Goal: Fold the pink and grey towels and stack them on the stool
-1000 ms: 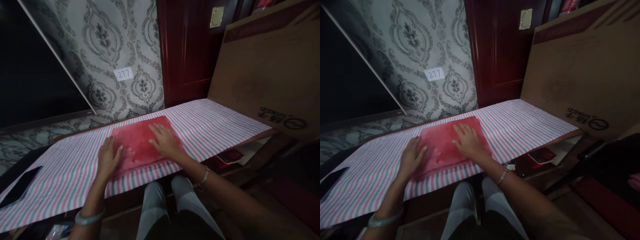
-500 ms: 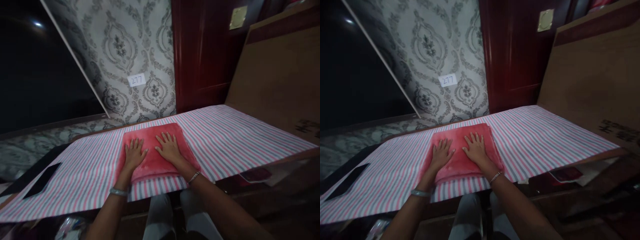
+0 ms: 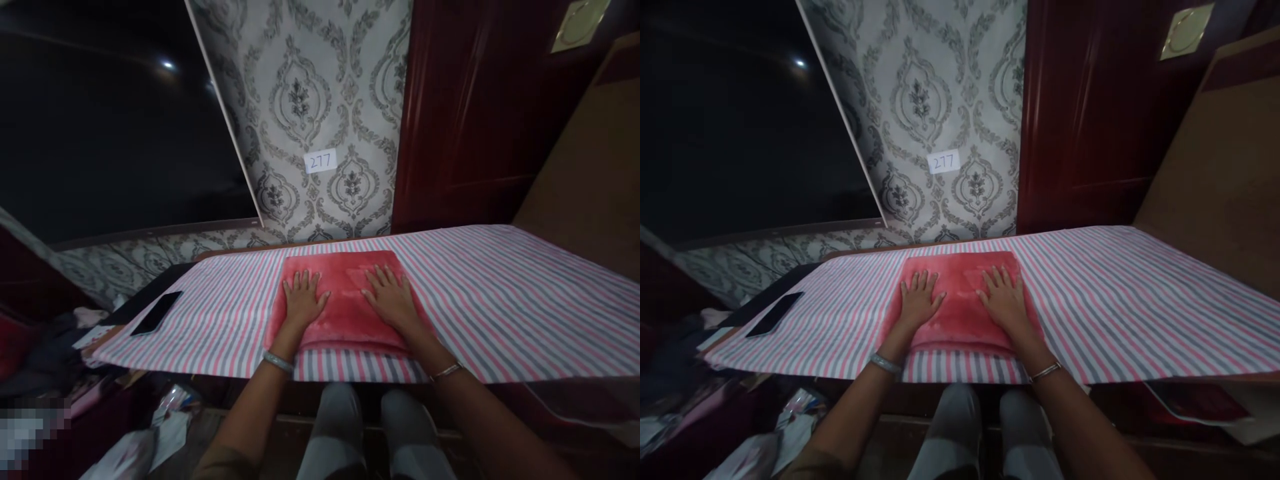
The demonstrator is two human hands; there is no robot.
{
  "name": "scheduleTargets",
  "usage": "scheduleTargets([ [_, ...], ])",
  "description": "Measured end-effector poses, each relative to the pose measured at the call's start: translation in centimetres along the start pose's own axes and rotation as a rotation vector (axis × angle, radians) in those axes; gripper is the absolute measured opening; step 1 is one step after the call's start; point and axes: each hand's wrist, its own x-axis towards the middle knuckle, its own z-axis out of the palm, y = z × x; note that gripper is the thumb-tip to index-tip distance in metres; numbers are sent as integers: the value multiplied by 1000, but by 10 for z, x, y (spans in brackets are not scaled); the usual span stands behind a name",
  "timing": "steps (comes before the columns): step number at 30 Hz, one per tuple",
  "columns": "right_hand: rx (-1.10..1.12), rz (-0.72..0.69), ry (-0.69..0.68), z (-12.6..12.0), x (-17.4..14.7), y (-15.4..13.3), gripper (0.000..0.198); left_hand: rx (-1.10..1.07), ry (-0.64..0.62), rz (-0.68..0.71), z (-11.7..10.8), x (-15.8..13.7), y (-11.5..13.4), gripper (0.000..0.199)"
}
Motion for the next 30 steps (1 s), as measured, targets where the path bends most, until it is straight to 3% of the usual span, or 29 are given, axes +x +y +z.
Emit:
scheduleTargets([
  [9,-7,24,-124,-11,3,-5,61,-20,-201,28,-15,-14,-24,68],
  [16,1,9,-143,-14,2,-5,62,-81,-253,-61,-21,-51,-52,63],
  [22,67,18,-196,-16,7,-3,59,-116,-228,-40,-24,-71,-76,59],
  [26,242,29,-198,-37,30,0,56,-116,-123,9,-46,-49,-76,39],
  [30,322,-49,-65,-60,77,-8,53,-185,-30,144,-71,6,-37,43],
])
